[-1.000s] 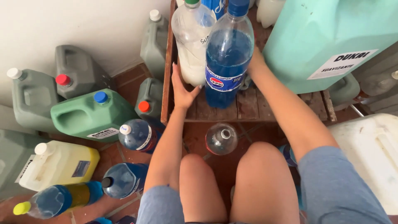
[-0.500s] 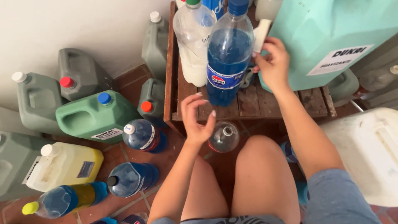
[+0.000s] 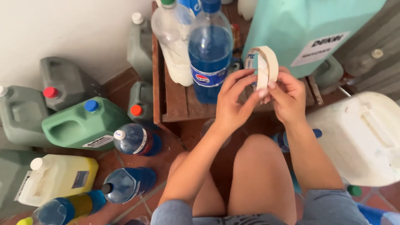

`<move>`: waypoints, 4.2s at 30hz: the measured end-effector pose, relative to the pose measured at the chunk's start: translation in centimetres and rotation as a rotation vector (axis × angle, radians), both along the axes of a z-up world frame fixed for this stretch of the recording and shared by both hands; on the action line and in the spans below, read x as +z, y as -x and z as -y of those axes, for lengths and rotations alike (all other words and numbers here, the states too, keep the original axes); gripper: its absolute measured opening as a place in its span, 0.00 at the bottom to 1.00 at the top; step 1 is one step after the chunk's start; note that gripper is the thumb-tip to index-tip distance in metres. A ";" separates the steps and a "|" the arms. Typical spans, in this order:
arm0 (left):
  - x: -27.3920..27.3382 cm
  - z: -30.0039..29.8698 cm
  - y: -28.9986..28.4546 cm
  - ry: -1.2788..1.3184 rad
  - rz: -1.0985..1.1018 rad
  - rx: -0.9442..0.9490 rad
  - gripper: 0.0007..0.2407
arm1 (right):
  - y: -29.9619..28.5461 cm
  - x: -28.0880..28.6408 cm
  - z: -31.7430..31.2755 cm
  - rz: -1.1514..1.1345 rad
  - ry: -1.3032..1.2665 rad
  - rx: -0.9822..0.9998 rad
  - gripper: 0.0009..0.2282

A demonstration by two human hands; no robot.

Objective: Applying adhesive tape to plastic bottles and writing labels on them using a marker.

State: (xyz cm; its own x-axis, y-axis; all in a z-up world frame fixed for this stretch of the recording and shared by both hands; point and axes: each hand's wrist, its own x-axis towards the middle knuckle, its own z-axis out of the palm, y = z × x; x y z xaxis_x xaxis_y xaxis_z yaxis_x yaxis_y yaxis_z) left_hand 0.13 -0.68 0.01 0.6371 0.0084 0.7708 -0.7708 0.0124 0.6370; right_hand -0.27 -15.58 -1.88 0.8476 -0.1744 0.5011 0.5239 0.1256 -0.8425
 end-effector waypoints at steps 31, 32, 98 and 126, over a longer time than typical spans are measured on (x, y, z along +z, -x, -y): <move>-1.3 -3.0 2.6 1.244 -0.959 -1.370 0.07 | 3.4 3.3 -3.7 0.439 0.421 0.042 0.38; -2.6 -2.8 2.2 1.245 -0.960 -1.371 0.07 | 3.5 3.3 -3.8 0.437 0.422 0.041 0.38; 8.6 -11.0 7.3 -0.391 -0.068 -0.223 0.06 | 7.6 11.4 -6.5 0.653 0.966 -0.214 0.13; 6.3 -8.6 7.9 -0.278 -0.054 -0.124 0.11 | 7.3 8.9 -6.3 0.301 0.630 0.133 0.18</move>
State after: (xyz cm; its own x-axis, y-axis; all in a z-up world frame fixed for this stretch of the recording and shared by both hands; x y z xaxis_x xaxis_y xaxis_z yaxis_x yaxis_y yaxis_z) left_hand -7.79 7.87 6.27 0.6600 -0.2788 0.6976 -0.7393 -0.0761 0.6691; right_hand -7.53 -9.25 7.01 0.6507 0.3211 0.6881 0.7592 -0.2589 -0.5971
